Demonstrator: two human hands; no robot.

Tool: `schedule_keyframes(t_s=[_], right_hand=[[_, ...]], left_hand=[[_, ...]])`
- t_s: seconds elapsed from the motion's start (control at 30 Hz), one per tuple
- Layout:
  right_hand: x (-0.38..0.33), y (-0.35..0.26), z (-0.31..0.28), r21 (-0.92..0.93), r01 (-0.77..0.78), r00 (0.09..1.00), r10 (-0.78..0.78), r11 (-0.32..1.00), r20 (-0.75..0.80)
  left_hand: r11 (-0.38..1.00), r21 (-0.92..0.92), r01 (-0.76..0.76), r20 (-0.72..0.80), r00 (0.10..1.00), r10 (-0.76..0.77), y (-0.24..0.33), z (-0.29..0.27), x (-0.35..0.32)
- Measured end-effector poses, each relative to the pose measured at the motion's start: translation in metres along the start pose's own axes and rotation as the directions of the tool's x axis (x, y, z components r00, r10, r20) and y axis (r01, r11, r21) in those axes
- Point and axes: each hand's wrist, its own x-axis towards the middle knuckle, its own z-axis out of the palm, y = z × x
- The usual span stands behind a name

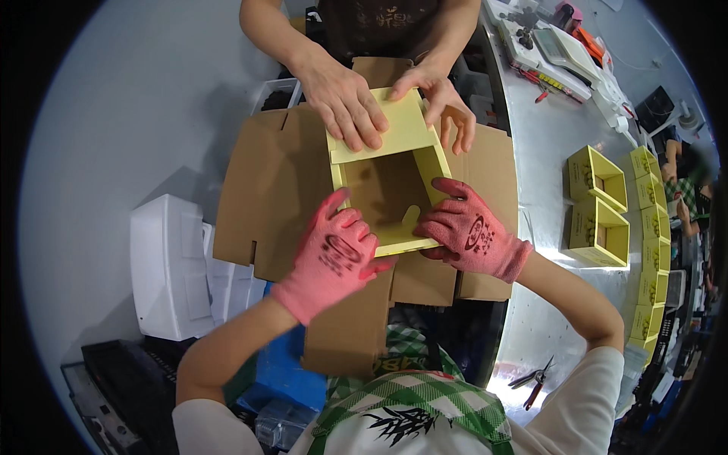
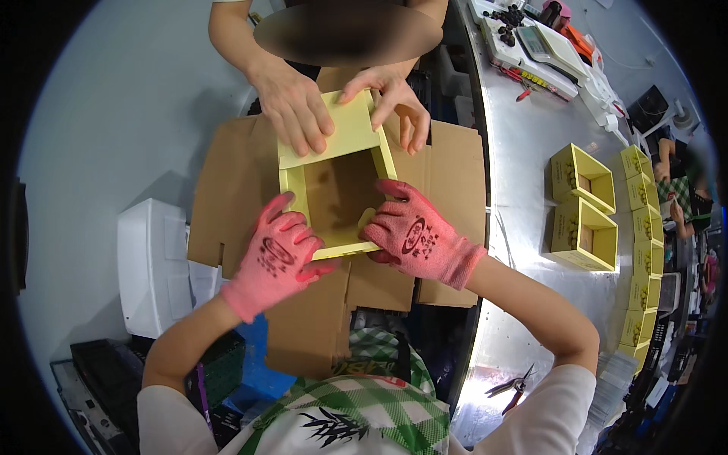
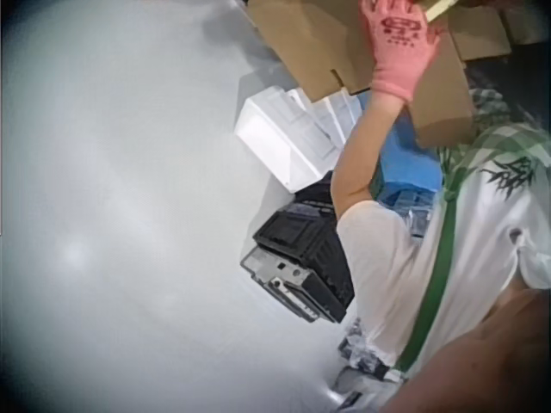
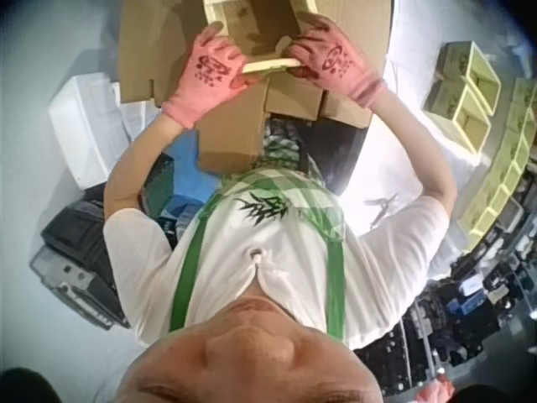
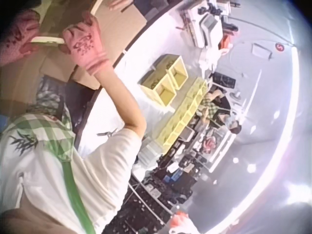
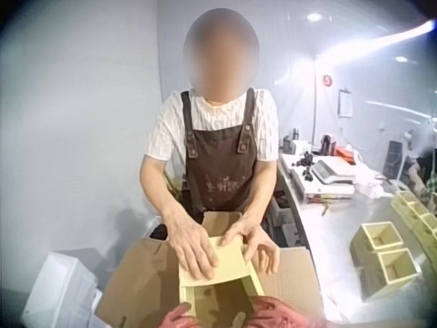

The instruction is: The person folds flat yellow cardboard pieces into rectangular boxes by hand, aligning flaps and tucking them into slots. Completed boxes are stacked on the table while the person continues folding additional units.

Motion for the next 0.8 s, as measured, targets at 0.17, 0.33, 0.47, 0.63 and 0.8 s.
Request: schedule_keyframes(t_s=[0.17, 0.33, 0.47, 0.63, 0.8], right_hand=[[0.008, 0.007, -0.008, 0.112, 0.035, 0.998, -0.028, 0.993, -0.059], [0.006, 0.002, 0.008, 0.125, -0.012, 0.973, 0.040, 0.992, -0.228], [-0.011, -0.012, 0.030, 0.304, -0.167, 0.681, 0.333, 0.938, -0.653], [-0.028, -0.019, 0.087, 0.504, -0.490, 0.695, 0.668, 0.711, -0.266], [-0.025, -0.008, 0.081, 0.608, -0.466, 0.714, 0.679, 0.643, -0.172]], left_hand=[[0.990, -0.133, -0.044, 0.271, 0.959, 0.079, -0.010, -0.020, 0.030], [0.566, -0.658, 0.497, 0.735, 0.587, 0.338, -0.006, -0.017, 0.099], [0.311, -0.716, 0.625, 0.669, 0.487, 0.561, -0.017, 0.008, 0.099], [0.276, -0.572, 0.773, 0.747, 0.351, 0.565, -0.013, 0.007, 0.117], [0.269, -0.468, 0.842, 0.783, 0.254, 0.567, -0.021, 0.027, 0.123]])
